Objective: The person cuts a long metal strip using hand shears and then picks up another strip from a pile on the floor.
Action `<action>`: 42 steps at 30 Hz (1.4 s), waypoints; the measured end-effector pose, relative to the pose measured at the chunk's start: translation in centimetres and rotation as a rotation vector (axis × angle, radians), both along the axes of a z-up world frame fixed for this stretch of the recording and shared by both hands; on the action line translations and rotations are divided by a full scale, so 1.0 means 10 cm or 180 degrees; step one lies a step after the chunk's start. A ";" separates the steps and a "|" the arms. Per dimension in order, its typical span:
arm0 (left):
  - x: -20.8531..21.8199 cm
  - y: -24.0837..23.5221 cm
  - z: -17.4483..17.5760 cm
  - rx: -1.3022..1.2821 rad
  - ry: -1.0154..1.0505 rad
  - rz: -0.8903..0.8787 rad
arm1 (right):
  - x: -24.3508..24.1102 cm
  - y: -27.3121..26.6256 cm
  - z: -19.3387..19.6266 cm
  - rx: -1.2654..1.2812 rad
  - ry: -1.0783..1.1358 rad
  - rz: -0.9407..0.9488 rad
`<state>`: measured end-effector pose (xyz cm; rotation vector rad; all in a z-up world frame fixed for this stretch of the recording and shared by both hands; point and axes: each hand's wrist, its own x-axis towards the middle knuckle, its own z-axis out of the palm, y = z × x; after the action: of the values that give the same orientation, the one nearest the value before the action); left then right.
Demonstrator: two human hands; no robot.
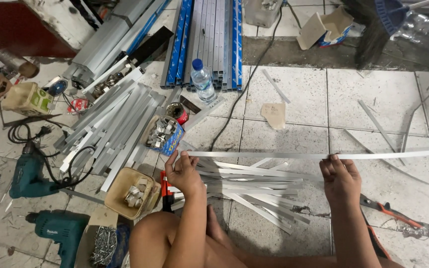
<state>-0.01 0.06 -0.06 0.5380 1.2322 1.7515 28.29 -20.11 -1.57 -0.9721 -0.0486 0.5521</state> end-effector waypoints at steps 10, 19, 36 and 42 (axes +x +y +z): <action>-0.02 0.00 -0.03 0.0047 -0.0130 -0.0042 | 0.00 -0.01 -0.07 -0.0097 0.0065 -0.0096; 0.55 -0.65 0.32 -0.0152 -0.0312 -0.1194 | -0.22 0.10 -0.14 0.0061 0.0310 -0.0112; 1.30 -1.45 -0.19 -0.0346 0.0018 -0.2379 | -0.97 0.12 0.23 -0.0227 0.0594 0.0036; 1.19 -1.43 0.20 -0.0047 0.0333 -0.2412 | -0.88 0.03 0.12 -0.0358 0.0458 0.0359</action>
<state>11.90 -14.23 1.90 0.9499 0.9295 1.0793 19.52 -19.77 -0.32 -1.0410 0.0571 0.7336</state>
